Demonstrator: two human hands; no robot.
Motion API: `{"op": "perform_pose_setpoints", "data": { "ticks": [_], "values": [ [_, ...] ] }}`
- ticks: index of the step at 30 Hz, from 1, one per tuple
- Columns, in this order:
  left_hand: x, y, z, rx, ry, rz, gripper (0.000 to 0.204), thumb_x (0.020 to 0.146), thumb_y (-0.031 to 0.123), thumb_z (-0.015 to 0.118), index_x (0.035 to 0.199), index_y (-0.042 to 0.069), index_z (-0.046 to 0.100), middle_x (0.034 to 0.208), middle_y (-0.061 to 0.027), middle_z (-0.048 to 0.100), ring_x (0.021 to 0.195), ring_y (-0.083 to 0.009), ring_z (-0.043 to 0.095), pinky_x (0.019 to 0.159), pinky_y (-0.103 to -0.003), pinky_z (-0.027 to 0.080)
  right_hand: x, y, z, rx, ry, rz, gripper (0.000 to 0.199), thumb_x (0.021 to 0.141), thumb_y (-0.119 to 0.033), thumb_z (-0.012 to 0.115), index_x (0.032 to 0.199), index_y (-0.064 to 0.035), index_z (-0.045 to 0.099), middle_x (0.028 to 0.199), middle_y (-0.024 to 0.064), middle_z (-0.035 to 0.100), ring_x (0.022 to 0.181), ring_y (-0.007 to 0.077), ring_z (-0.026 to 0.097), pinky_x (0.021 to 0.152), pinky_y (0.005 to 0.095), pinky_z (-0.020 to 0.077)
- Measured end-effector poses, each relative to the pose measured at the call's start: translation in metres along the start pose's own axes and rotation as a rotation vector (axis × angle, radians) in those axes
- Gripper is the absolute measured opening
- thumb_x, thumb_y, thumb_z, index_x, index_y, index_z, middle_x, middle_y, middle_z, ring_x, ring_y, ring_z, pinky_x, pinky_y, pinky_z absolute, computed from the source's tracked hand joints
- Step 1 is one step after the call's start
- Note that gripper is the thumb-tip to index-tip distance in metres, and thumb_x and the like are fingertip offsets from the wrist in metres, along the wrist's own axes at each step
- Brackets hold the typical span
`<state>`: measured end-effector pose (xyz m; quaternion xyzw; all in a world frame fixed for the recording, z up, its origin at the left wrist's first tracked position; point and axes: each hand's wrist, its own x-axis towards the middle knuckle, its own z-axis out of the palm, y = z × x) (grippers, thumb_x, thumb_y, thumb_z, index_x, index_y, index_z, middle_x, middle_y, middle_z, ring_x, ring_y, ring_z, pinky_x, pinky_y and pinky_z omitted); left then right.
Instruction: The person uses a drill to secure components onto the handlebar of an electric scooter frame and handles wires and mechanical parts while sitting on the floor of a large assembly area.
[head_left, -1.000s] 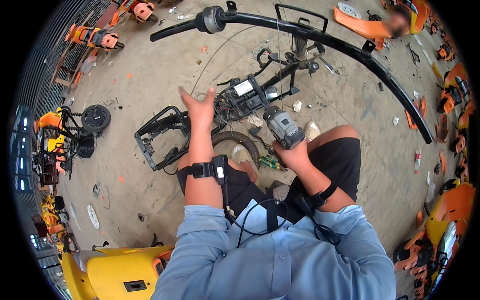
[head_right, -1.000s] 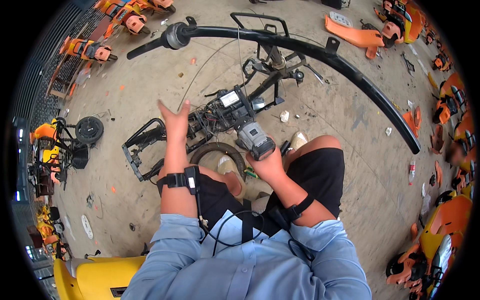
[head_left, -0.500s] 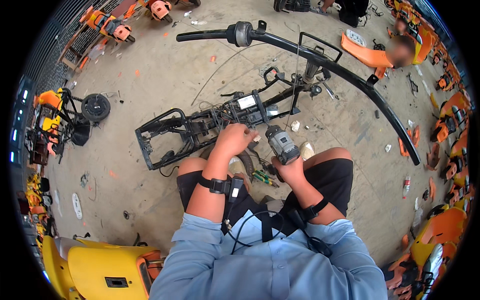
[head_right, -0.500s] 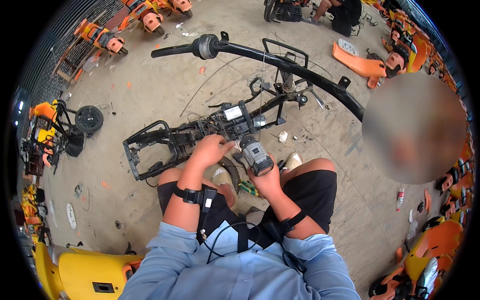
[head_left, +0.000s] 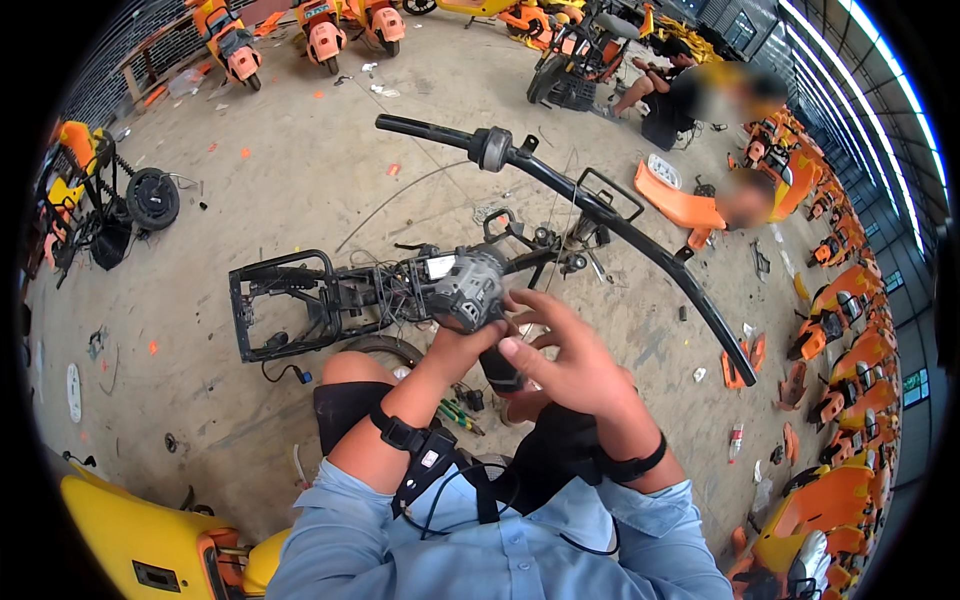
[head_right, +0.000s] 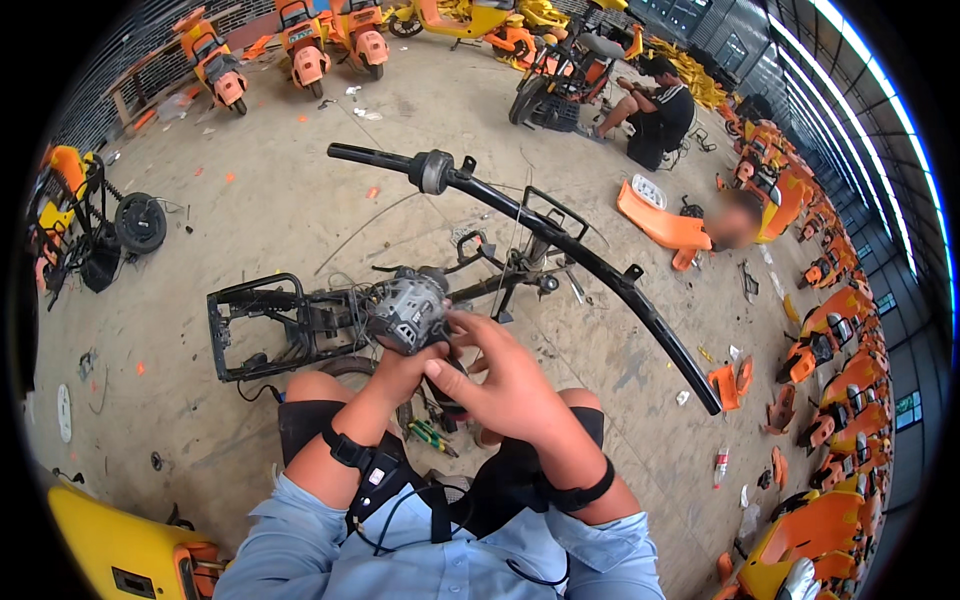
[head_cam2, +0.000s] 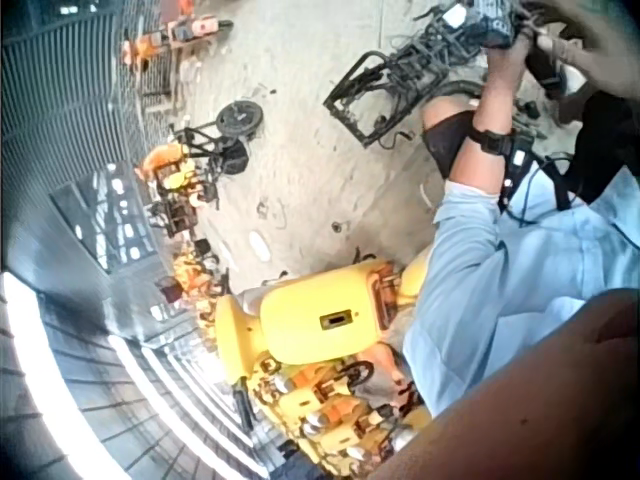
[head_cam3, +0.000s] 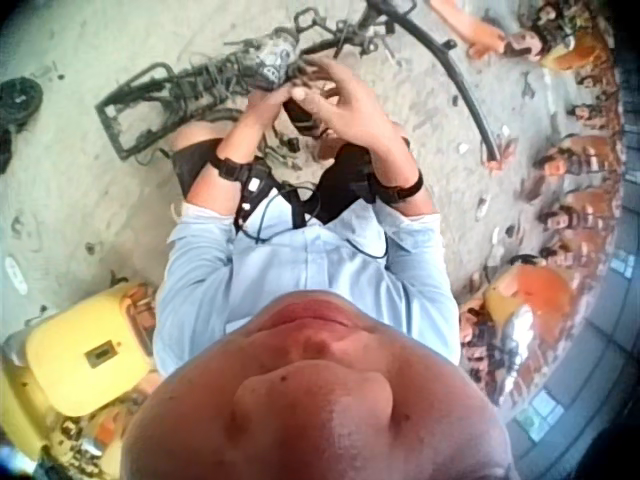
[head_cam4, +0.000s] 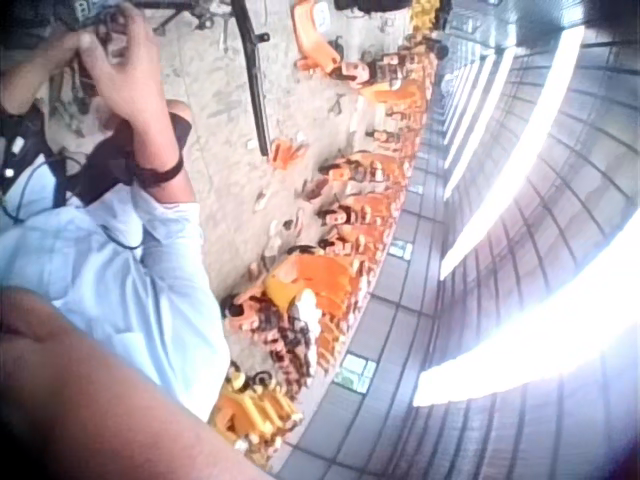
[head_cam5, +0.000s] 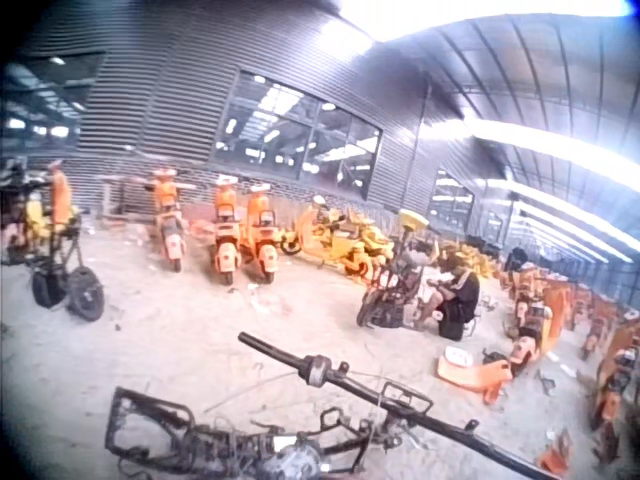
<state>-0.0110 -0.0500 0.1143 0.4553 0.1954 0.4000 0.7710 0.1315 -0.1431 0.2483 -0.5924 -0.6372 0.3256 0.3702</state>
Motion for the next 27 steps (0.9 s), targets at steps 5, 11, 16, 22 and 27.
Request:
{"op": "perform_pose_setpoints", "data": {
  "ticks": [5,11,16,22,27],
  "values": [
    [0.01,0.006,-0.027,0.309,0.321,0.335,0.026,0.089,0.005,0.07,0.114,0.003,0.063,0.1,-0.0021,0.068,0.089,-0.0102,0.064,0.08,-0.029,0.052,-0.019,-0.038,-0.055,-0.842,0.501,-0.342,0.048,0.082,-0.02,0.079,0.123,-0.0034,0.062,0.13,0.019,0.06,0.121,0.0392,0.056,0.102,0.0468,0.0447],
    [0.021,-0.012,-0.038,0.058,0.513,0.387,0.025,0.089,0.003,0.07,0.113,0.004,0.064,0.101,-0.0009,0.067,0.086,-0.0095,0.061,0.076,-0.028,0.05,-0.079,0.002,-0.148,-1.124,0.649,0.234,0.046,0.091,-0.034,0.072,0.122,-0.0017,0.061,0.108,0.0217,0.067,0.102,0.0391,0.064,0.087,0.0448,0.0506],
    [0.028,-0.009,-0.039,-0.037,0.607,0.41,0.024,0.087,-0.001,0.068,0.109,0.004,0.062,0.099,-0.0018,0.064,0.082,-0.0105,0.059,0.072,-0.028,0.05,-0.111,0.006,-0.077,-0.934,0.464,0.299,0.046,0.092,-0.033,0.07,0.119,0.0009,0.054,0.09,0.0239,0.068,0.081,0.0459,0.066,0.07,0.0515,0.0524],
    [0.04,-0.017,-0.038,-0.083,0.642,0.38,0.029,0.084,-0.004,0.067,0.111,0.002,0.058,0.104,-0.0058,0.062,0.081,-0.0139,0.061,0.075,-0.029,0.05,-0.104,0.011,0.019,-0.401,0.352,0.162,0.052,0.097,-0.014,0.06,0.132,0.0135,0.033,0.074,0.0296,0.063,0.064,0.0502,0.063,0.056,0.0543,0.0497],
    [0.038,-0.021,-0.042,-0.098,0.635,0.284,0.029,0.083,-0.006,0.065,0.11,0.001,0.058,0.103,-0.0065,0.062,0.08,-0.0165,0.062,0.074,-0.032,0.05,-0.104,0.027,0.028,-0.046,0.41,0.192,0.046,0.098,-0.01,0.06,0.133,0.0054,0.035,0.08,0.0195,0.064,0.059,0.0335,0.064,0.054,0.0438,0.0505]
  ]
}}
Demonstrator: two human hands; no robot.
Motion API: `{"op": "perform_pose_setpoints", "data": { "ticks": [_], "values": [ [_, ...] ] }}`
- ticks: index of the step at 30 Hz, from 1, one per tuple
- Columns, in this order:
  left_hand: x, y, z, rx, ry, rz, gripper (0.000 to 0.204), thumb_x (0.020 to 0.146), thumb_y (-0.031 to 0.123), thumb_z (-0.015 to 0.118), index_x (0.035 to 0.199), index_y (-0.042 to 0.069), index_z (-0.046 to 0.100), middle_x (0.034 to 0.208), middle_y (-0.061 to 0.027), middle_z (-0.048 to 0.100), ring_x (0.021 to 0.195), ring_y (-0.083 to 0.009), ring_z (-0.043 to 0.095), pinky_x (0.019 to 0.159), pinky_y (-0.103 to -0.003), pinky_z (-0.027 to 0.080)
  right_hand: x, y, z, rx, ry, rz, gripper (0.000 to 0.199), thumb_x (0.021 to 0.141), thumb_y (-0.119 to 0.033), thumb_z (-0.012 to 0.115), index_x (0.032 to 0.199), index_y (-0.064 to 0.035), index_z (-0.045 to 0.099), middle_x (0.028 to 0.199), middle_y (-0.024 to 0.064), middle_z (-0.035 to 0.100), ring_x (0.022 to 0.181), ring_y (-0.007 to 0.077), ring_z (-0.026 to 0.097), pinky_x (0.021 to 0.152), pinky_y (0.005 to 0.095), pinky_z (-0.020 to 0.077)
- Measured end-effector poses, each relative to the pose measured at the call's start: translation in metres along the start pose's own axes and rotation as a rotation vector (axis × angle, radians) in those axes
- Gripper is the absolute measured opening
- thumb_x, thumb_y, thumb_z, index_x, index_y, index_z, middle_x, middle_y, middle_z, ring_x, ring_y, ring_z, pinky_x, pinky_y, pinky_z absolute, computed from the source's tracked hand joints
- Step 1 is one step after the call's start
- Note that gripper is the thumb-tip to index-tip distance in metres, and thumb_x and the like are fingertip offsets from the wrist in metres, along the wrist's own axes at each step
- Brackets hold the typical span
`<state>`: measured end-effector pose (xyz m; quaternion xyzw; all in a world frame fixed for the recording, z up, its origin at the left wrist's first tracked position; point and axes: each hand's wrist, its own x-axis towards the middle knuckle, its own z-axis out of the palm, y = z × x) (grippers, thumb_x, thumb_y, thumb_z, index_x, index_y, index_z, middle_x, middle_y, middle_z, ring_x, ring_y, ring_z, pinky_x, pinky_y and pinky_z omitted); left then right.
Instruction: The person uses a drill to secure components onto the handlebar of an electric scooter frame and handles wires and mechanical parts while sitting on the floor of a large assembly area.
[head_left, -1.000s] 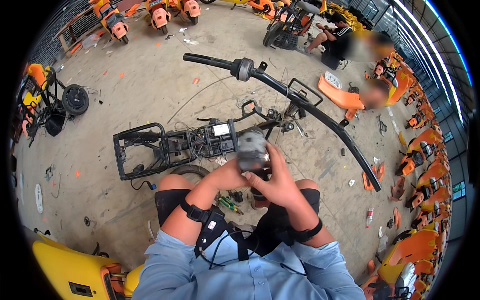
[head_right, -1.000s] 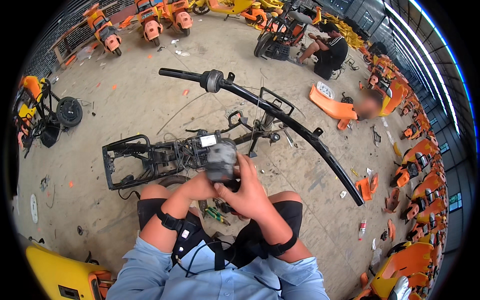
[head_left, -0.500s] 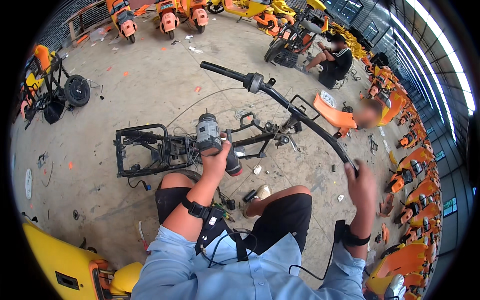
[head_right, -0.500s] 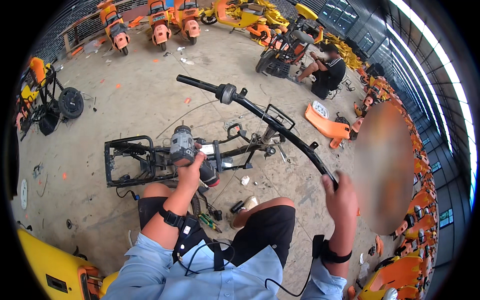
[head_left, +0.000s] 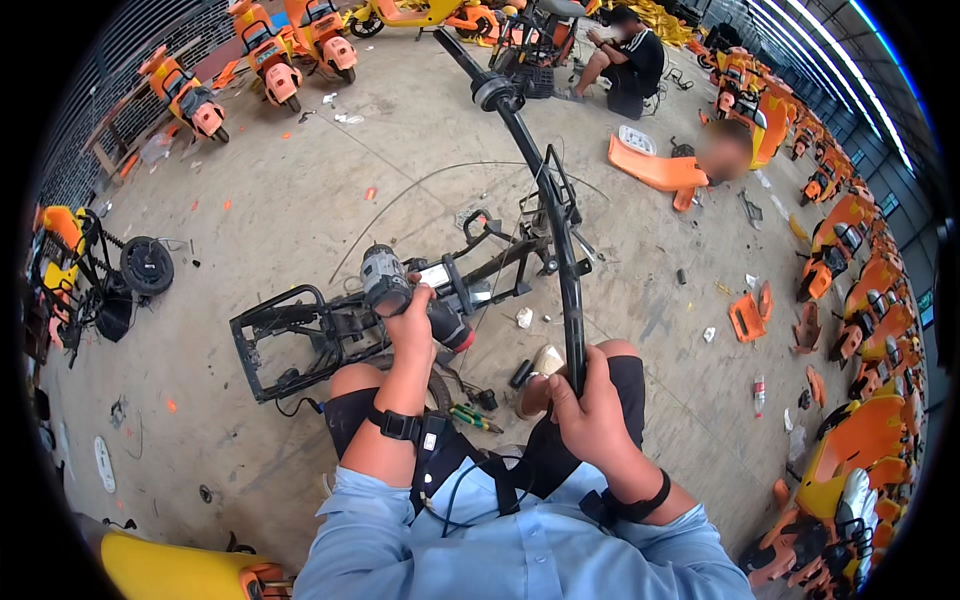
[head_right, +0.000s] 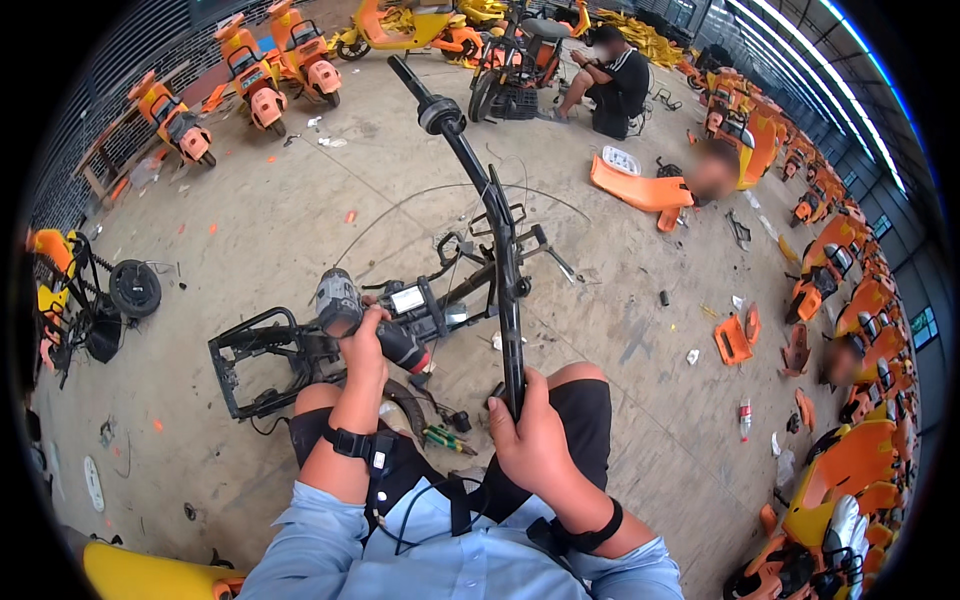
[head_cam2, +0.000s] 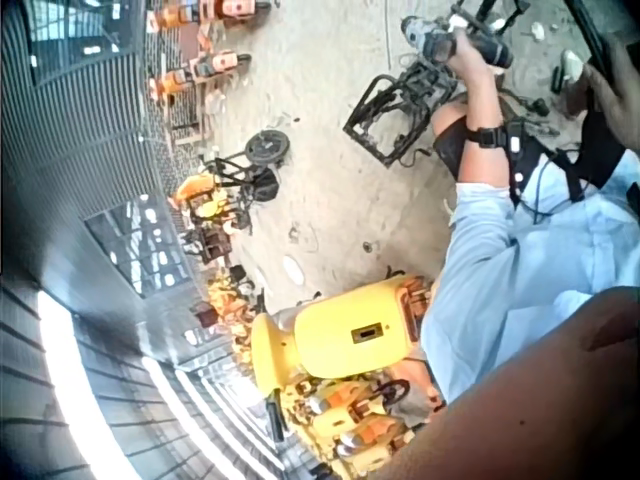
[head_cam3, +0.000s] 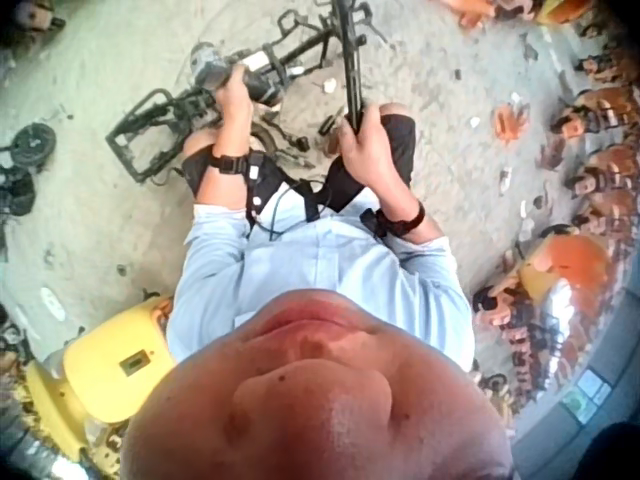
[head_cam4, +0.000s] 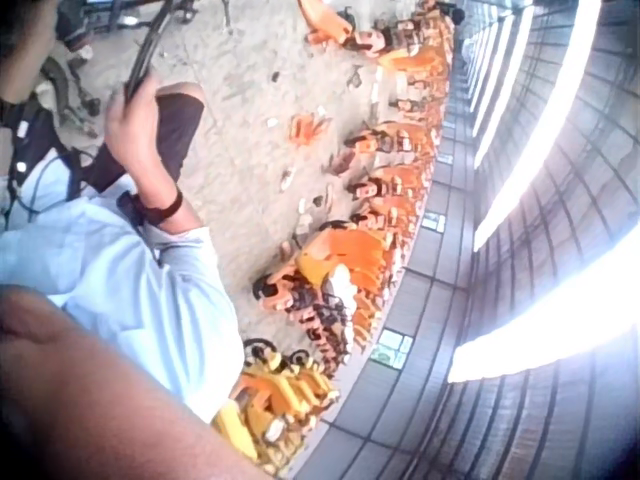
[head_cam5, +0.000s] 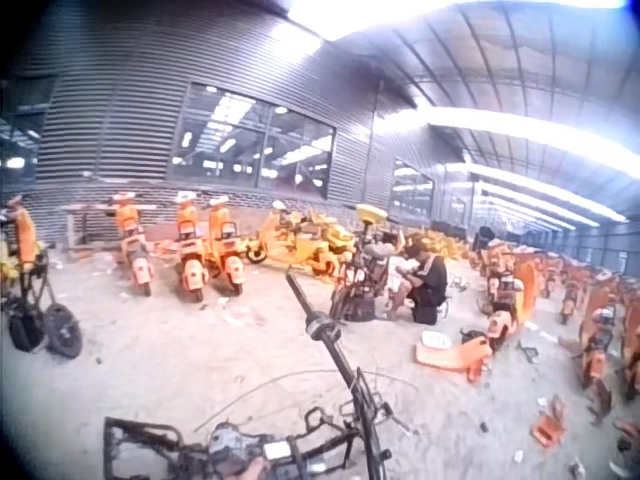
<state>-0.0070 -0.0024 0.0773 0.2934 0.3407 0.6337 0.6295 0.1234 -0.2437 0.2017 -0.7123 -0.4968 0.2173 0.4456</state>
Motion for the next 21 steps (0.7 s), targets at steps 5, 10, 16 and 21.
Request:
{"op": "perform_pose_setpoints", "data": {
  "ticks": [5,10,16,21],
  "values": [
    [0.002,0.0,-0.007,0.019,0.032,-0.022,0.029,0.083,-0.006,0.065,0.11,0.0,0.057,0.101,-0.0077,0.062,0.081,-0.0173,0.061,0.072,-0.033,0.05,0.008,-0.018,-0.017,0.467,-0.232,0.317,0.038,0.1,-0.007,0.059,0.132,-0.0008,0.039,0.081,0.0065,0.061,0.058,0.0164,0.058,0.055,0.0297,0.0492],
    [0.002,0.002,-0.004,-0.036,0.091,0.036,0.023,0.082,-0.007,0.066,0.103,0.001,0.06,0.095,-0.008,0.063,0.076,-0.0174,0.061,0.069,-0.031,0.05,0.016,0.002,-0.076,0.049,-0.109,0.198,0.026,0.096,-0.015,0.067,0.116,-0.0018,0.057,0.08,0.0038,0.059,0.075,0.0147,0.058,0.069,0.0317,0.0496],
    [0.008,0.005,-0.003,-0.012,0.155,-0.033,0.018,0.082,-0.003,0.064,0.1,-0.002,0.06,0.09,-0.0093,0.061,0.073,-0.0183,0.061,0.066,-0.032,0.051,0.017,0.002,-0.147,-0.024,-0.284,0.387,0.035,0.092,-0.026,0.076,0.114,-0.0035,0.062,0.082,-0.0023,0.058,0.071,0.0077,0.052,0.061,0.0274,0.0462],
    [0.006,0.006,0.0,-0.018,0.188,-0.056,0.017,0.081,-0.003,0.065,0.098,-0.002,0.061,0.087,-0.0083,0.062,0.071,-0.0188,0.061,0.066,-0.032,0.05,-0.017,0.028,-0.156,0.008,-0.258,0.393,0.033,0.089,-0.021,0.079,0.113,-0.0039,0.064,0.077,-0.0035,0.056,0.066,0.0059,0.05,0.059,0.0255,0.0439]
  ]
}}
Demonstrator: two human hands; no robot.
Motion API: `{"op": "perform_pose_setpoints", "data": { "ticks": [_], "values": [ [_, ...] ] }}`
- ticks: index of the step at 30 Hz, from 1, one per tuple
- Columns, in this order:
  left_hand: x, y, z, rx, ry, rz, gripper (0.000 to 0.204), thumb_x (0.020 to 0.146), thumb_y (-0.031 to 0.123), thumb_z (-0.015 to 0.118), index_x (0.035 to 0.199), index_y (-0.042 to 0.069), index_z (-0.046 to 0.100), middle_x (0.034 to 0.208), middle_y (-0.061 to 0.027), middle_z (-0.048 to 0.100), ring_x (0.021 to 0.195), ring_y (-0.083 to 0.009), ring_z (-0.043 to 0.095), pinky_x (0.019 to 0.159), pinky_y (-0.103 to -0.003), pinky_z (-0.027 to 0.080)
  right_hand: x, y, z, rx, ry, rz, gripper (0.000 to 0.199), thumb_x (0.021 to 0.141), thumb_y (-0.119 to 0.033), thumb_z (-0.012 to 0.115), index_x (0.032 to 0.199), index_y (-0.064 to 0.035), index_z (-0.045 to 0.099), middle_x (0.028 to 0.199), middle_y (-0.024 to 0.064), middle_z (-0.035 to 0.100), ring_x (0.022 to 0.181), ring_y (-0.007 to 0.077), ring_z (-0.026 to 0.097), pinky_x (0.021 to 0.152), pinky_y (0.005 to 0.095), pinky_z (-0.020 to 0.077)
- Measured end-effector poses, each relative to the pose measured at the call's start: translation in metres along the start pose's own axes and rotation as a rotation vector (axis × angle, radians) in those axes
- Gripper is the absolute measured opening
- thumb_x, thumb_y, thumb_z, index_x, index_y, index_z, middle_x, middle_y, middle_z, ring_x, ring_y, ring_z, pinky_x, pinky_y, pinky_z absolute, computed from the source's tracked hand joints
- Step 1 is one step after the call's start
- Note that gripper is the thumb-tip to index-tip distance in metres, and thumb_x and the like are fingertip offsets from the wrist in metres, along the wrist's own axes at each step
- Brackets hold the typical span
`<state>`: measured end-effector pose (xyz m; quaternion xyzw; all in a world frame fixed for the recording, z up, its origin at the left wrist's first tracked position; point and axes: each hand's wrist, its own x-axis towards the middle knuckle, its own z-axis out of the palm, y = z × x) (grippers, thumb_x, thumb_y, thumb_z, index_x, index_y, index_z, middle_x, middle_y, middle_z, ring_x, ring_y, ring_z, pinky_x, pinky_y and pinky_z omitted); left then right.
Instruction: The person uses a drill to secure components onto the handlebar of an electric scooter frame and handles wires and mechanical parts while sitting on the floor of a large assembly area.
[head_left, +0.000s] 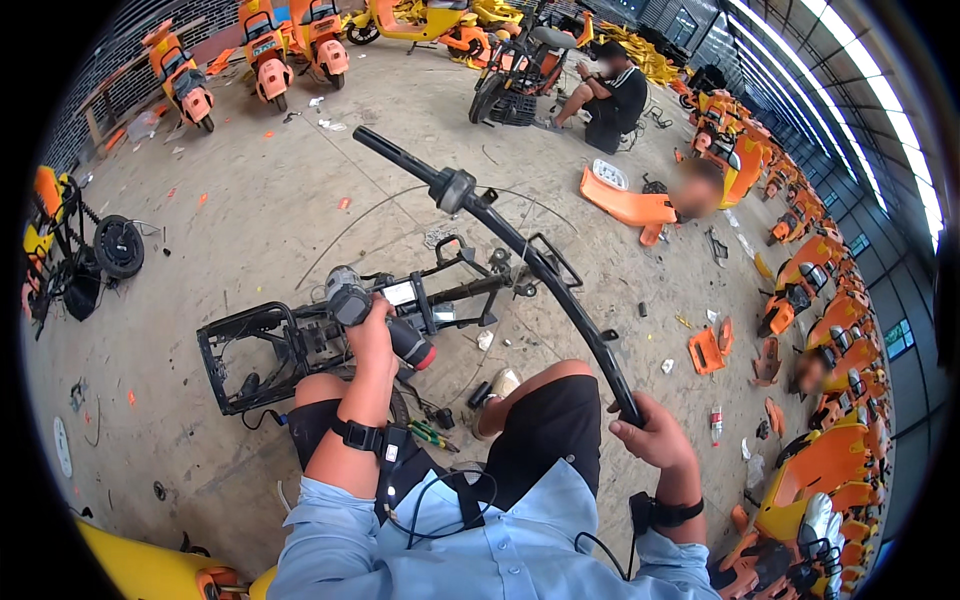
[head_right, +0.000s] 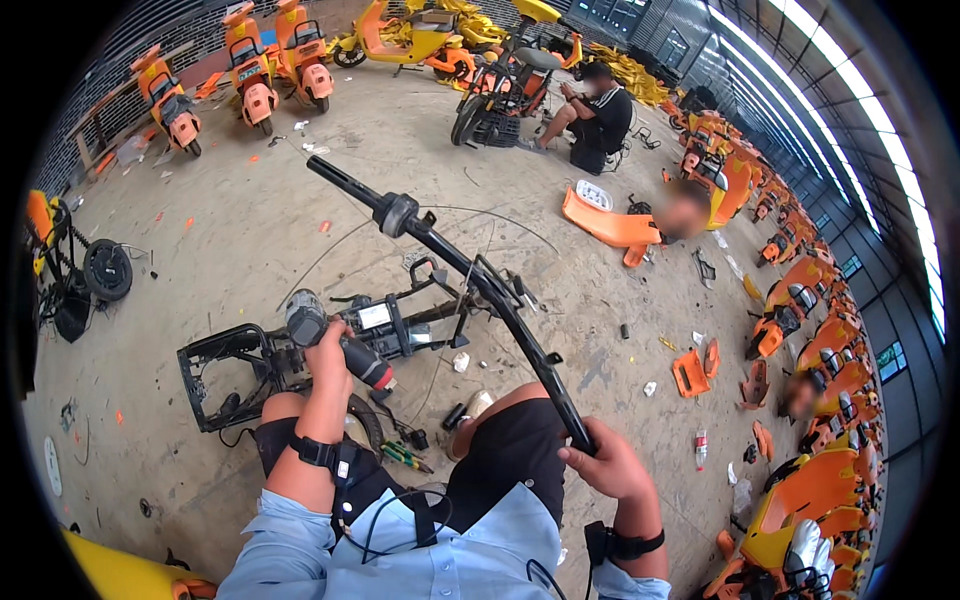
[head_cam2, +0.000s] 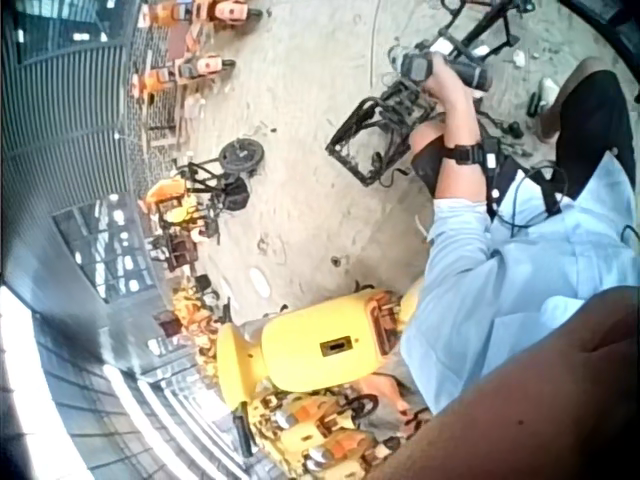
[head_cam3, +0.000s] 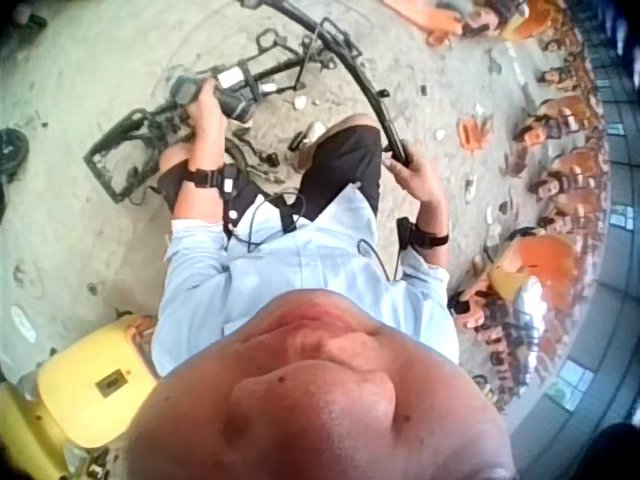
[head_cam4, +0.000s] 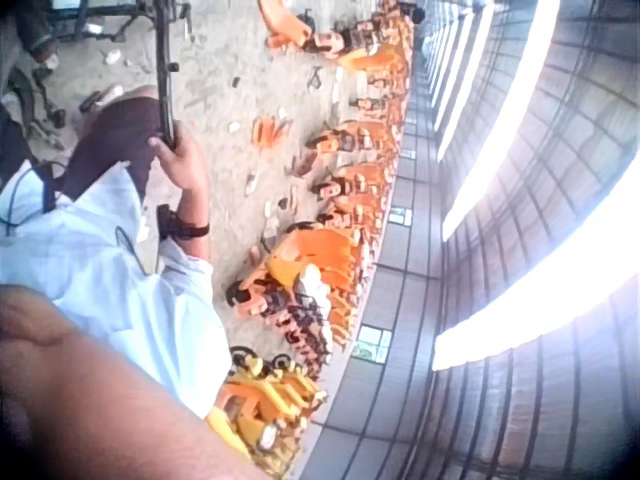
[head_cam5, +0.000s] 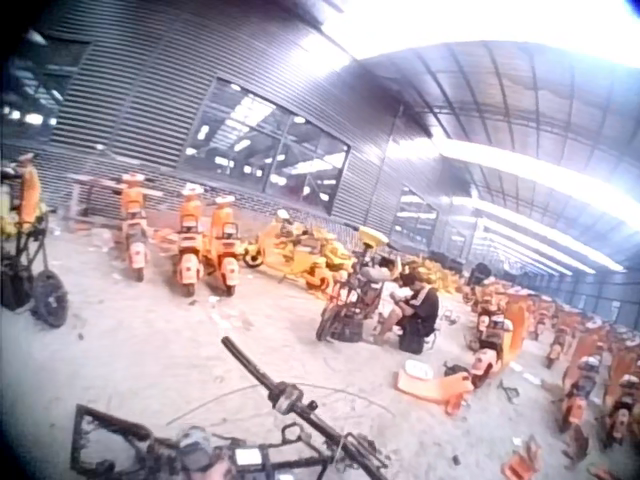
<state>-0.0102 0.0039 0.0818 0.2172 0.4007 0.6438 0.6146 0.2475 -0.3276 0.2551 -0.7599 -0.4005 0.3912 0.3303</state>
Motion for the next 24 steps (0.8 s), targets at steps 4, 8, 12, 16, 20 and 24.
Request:
{"op": "perform_pose_setpoints", "data": {
  "ticks": [4,8,12,16,20,24],
  "values": [
    [-0.002,0.004,0.003,-0.02,-0.017,-0.039,0.015,0.078,-0.002,0.065,0.092,0.003,0.06,0.084,-0.0049,0.06,0.071,-0.0166,0.058,0.065,-0.031,0.048,-0.011,0.012,0.001,0.002,-0.02,0.041,0.032,0.089,-0.019,0.08,0.113,-0.003,0.065,0.074,-0.0042,0.056,0.068,0.0062,0.05,0.06,0.0258,0.044],
    [-0.001,0.005,0.004,0.008,-0.04,-0.067,0.015,0.076,-0.002,0.065,0.086,0.006,0.059,0.082,-0.0024,0.058,0.073,-0.0158,0.056,0.066,-0.032,0.046,-0.017,0.025,-0.001,-0.083,-0.032,0.01,0.032,0.089,-0.015,0.079,0.115,-0.0028,0.064,0.074,-0.0052,0.055,0.068,0.0055,0.05,0.06,0.0249,0.0433],
    [0.011,-0.01,-0.006,0.087,-0.065,-0.009,0.017,0.08,-0.001,0.066,0.096,0.002,0.063,0.084,-0.0053,0.062,0.073,-0.0168,0.06,0.066,-0.032,0.049,-0.023,0.031,0.006,-0.015,-0.018,0.043,0.033,0.089,-0.012,0.078,0.117,-0.0028,0.063,0.072,-0.0054,0.054,0.067,0.0049,0.049,0.06,0.024,0.0422],
    [0.012,-0.016,-0.004,0.079,-0.003,0.025,0.018,0.078,-0.003,0.067,0.094,0.003,0.063,0.085,-0.0047,0.062,0.073,-0.0167,0.06,0.066,-0.032,0.048,-0.022,0.031,0.005,0.052,-0.055,0.1,0.035,0.09,-0.013,0.077,0.119,-0.0019,0.061,0.074,-0.0046,0.055,0.067,0.0055,0.051,0.06,0.0244,0.0429],
    [0.012,-0.015,-0.008,0.122,0.024,0.038,0.019,0.076,-0.004,0.067,0.093,0.003,0.062,0.086,-0.0043,0.062,0.074,-0.016,0.059,0.065,-0.031,0.048,-0.017,0.037,-0.002,0.125,-0.167,0.109,0.037,0.092,-0.013,0.074,0.124,-0.0012,0.059,0.081,-0.0002,0.062,0.07,0.0085,0.057,0.062,0.0259,0.0465],
    [0.013,-0.016,-0.007,0.123,0.044,0.023,0.019,0.076,-0.004,0.066,0.093,0.003,0.062,0.087,-0.0036,0.062,0.074,-0.0149,0.059,0.066,-0.029,0.046,-0.015,0.051,-0.011,0.039,-0.343,0.049,0.038,0.095,-0.009,0.069,0.129,-0.0012,0.057,0.092,0.0039,0.066,0.078,0.0106,0.061,0.067,0.0265,0.049]
  ]
}}
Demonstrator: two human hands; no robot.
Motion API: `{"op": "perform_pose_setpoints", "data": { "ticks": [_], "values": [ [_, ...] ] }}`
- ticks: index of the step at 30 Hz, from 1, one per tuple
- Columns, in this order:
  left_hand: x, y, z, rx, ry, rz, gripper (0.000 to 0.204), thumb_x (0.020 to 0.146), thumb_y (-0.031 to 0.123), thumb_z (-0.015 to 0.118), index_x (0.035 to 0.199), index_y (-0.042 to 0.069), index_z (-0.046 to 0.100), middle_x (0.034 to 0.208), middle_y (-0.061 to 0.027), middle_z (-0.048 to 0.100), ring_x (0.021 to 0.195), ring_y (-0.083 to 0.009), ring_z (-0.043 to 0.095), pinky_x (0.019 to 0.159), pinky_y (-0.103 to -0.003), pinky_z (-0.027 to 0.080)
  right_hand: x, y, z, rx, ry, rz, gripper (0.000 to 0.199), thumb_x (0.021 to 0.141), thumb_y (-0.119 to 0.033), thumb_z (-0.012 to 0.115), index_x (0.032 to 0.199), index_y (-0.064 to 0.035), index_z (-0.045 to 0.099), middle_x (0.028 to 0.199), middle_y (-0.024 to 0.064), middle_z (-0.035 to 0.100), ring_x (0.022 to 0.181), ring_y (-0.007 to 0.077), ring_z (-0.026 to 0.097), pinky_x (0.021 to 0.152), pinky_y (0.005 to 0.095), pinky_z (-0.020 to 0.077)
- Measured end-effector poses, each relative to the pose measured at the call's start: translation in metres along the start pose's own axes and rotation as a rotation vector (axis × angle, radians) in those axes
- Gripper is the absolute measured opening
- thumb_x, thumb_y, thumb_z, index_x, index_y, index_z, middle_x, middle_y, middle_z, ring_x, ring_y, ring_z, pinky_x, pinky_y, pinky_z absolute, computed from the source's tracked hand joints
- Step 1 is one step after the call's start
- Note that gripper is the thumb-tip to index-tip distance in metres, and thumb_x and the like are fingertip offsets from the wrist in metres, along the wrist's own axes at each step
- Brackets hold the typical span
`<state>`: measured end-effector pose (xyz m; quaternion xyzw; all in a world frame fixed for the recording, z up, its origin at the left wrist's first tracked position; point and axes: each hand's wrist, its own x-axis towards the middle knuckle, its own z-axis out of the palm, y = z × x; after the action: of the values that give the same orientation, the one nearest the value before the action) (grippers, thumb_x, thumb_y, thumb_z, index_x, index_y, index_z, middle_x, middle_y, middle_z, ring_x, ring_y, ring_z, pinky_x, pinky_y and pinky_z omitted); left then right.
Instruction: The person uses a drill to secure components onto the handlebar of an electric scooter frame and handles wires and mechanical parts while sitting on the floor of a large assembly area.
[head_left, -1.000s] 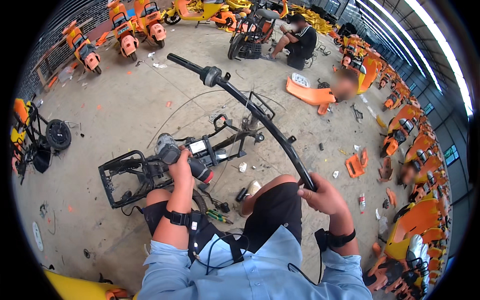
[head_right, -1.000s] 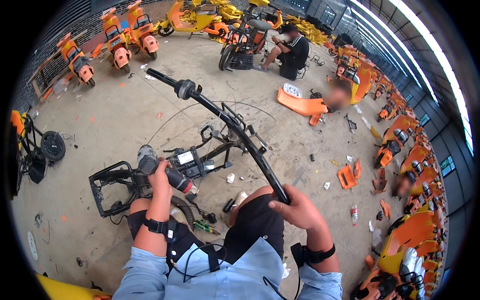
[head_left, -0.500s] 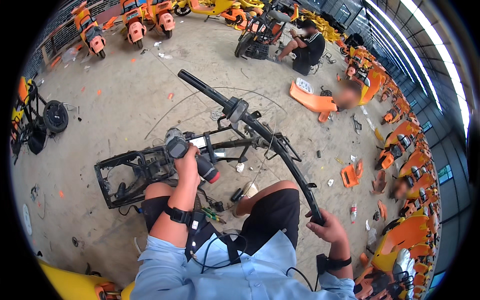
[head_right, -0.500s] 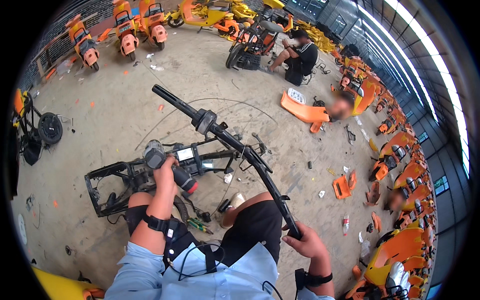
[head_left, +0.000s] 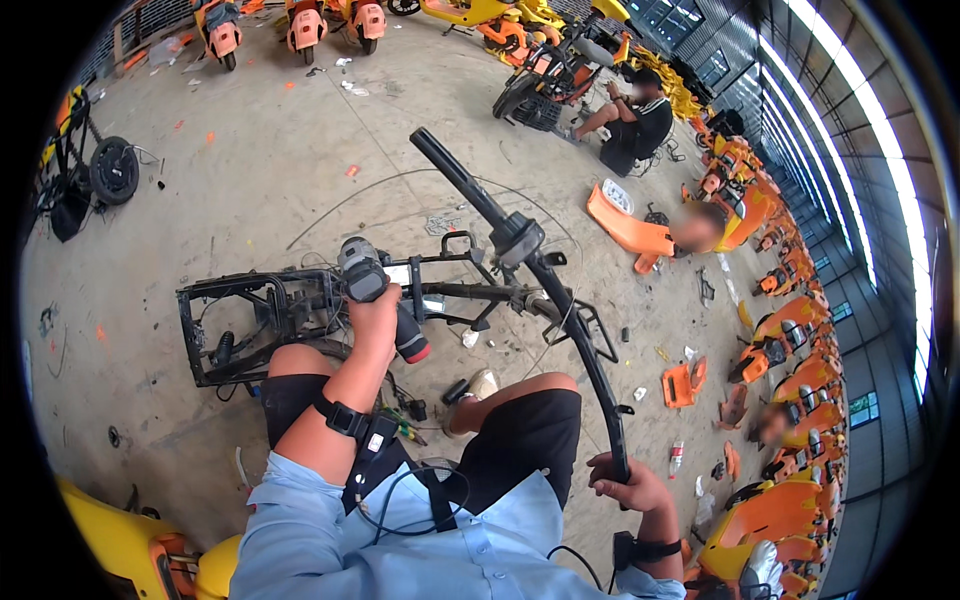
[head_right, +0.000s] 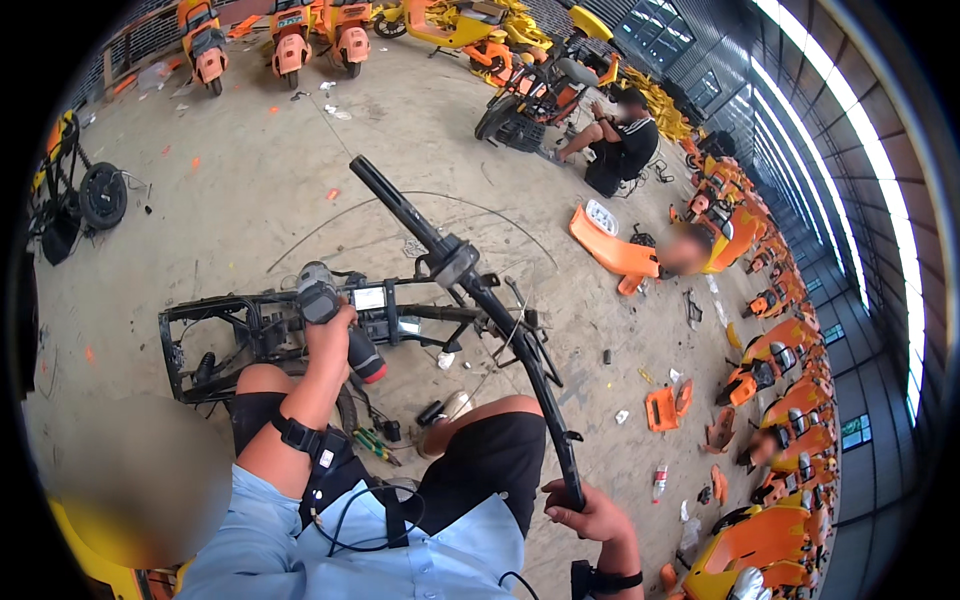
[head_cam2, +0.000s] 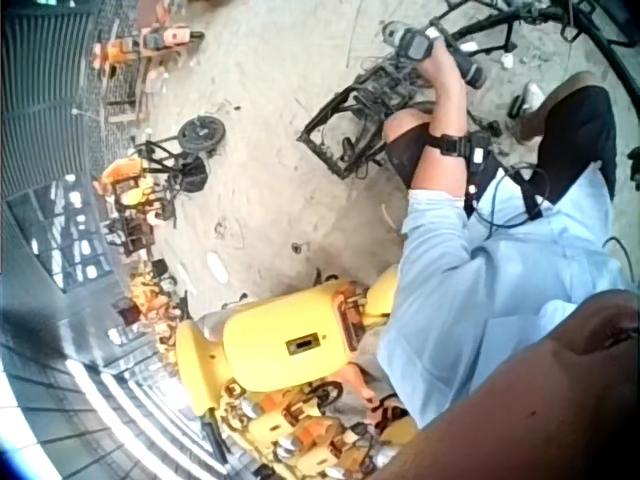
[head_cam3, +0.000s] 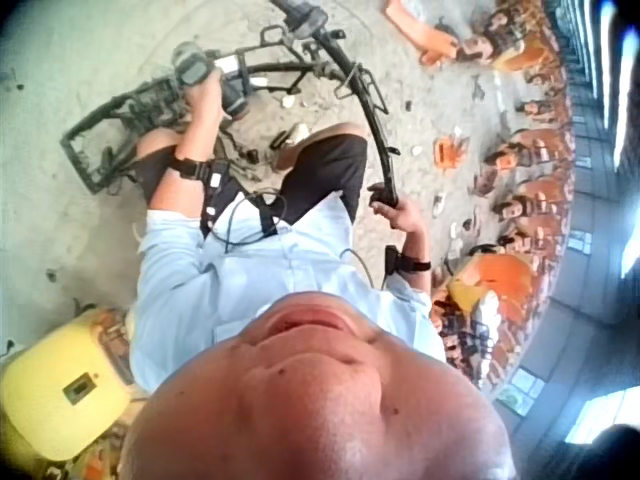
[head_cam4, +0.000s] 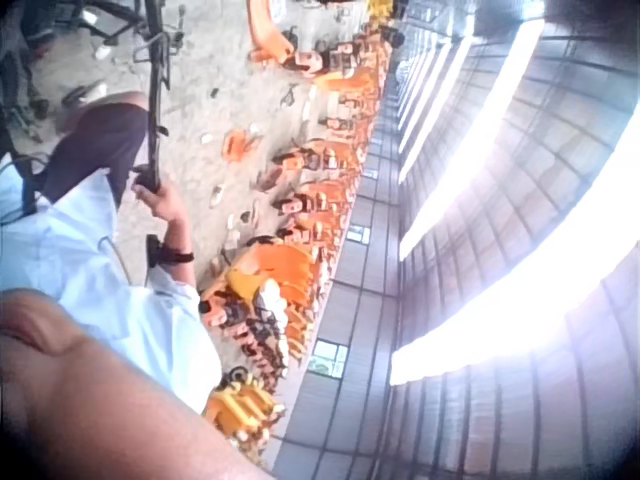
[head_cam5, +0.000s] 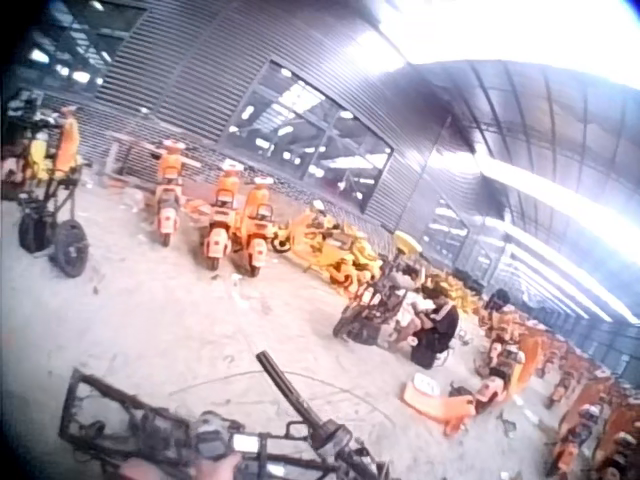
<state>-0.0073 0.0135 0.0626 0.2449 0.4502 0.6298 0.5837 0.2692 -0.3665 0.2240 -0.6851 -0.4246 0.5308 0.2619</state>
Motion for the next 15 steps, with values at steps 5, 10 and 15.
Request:
{"op": "perform_pose_setpoints", "data": {
  "ticks": [5,10,15],
  "values": [
    [0.011,-0.01,-0.01,0.006,0.029,0.006,0.018,0.079,-0.004,0.064,0.096,0.002,0.063,0.09,-0.0037,0.063,0.077,-0.0151,0.059,0.069,-0.03,0.048,-0.015,0.009,-0.002,-0.033,0.103,0.088,0.034,0.094,-0.001,0.063,0.128,-0.0042,0.061,0.086,0.0014,0.065,0.078,0.009,0.06,0.069,0.0252,0.0475],
    [0.001,0.003,-0.005,0.0,-0.004,-0.027,0.023,0.078,-0.003,0.065,0.1,0.003,0.061,0.091,-0.0041,0.063,0.079,-0.0161,0.06,0.07,-0.032,0.048,-0.023,0.031,0.015,0.067,0.154,0.12,0.031,0.092,0.0,0.064,0.123,-0.0023,0.065,0.083,-0.0003,0.063,0.078,0.0093,0.06,0.071,0.0264,0.0484],
    [0.003,0.0,-0.009,0.04,-0.022,-0.029,0.027,0.077,0.0,0.067,0.102,0.004,0.06,0.092,-0.0033,0.061,0.08,-0.0154,0.059,0.071,-0.033,0.048,-0.02,0.041,0.029,0.039,0.212,0.268,0.02,0.091,-0.004,0.068,0.111,-0.0028,0.072,0.071,-0.0037,0.058,0.065,0.0064,0.054,0.059,0.0249,0.0446]
  ]
}}
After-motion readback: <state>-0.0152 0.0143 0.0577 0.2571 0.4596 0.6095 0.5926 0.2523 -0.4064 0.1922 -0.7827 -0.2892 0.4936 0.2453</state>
